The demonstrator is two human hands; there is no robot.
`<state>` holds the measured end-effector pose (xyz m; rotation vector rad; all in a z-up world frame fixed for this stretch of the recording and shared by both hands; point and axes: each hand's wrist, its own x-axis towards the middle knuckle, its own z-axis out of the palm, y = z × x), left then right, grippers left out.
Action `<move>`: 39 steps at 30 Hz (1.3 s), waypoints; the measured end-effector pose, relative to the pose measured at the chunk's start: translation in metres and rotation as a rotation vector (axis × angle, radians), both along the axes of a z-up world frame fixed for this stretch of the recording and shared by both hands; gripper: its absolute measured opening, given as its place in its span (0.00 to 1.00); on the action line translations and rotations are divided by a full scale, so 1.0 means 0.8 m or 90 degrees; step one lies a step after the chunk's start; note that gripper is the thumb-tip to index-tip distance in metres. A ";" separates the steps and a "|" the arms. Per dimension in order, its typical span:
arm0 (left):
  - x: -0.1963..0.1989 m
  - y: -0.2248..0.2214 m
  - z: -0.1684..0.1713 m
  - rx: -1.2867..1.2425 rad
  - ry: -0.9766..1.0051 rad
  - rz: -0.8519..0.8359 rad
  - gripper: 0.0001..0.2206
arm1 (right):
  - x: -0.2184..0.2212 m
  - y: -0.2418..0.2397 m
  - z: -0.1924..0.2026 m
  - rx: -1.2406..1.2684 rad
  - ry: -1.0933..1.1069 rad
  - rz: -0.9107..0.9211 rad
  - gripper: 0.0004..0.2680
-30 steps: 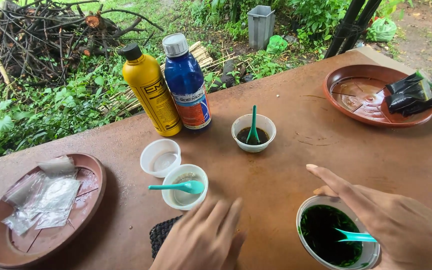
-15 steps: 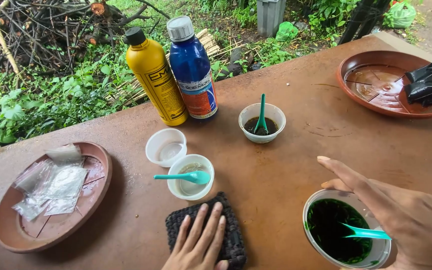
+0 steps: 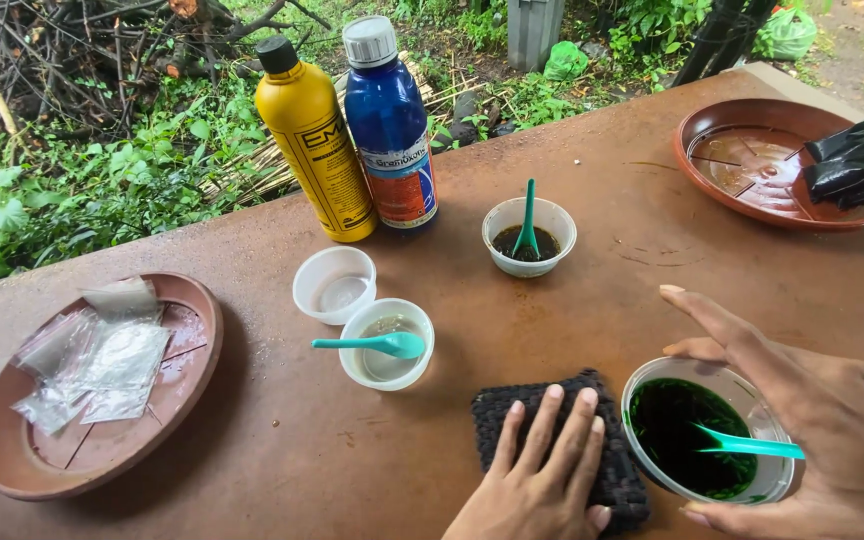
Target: Mixing liquid solutions in small cups and transferring them into plastic bags along with small square samples for preparation.
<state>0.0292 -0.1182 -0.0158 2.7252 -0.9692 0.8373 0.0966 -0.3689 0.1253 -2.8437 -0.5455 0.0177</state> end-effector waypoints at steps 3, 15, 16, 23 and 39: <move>-0.006 -0.001 0.002 -0.030 0.019 -0.028 0.27 | -0.004 0.007 0.007 -0.010 0.005 -0.036 0.64; -0.054 0.048 -0.052 -0.051 -0.360 0.267 0.10 | 0.004 0.052 0.007 -0.041 0.152 -0.025 0.61; -0.059 0.062 -0.058 -0.042 -0.368 0.294 0.09 | 0.004 0.058 0.008 -0.039 0.168 -0.005 0.60; -0.081 0.139 0.001 0.047 -0.318 0.306 0.14 | 0.004 0.099 0.020 0.003 0.220 0.052 0.58; -0.092 0.192 0.060 0.090 -0.079 0.169 0.25 | 0.009 0.139 -0.027 -0.097 0.154 0.164 0.60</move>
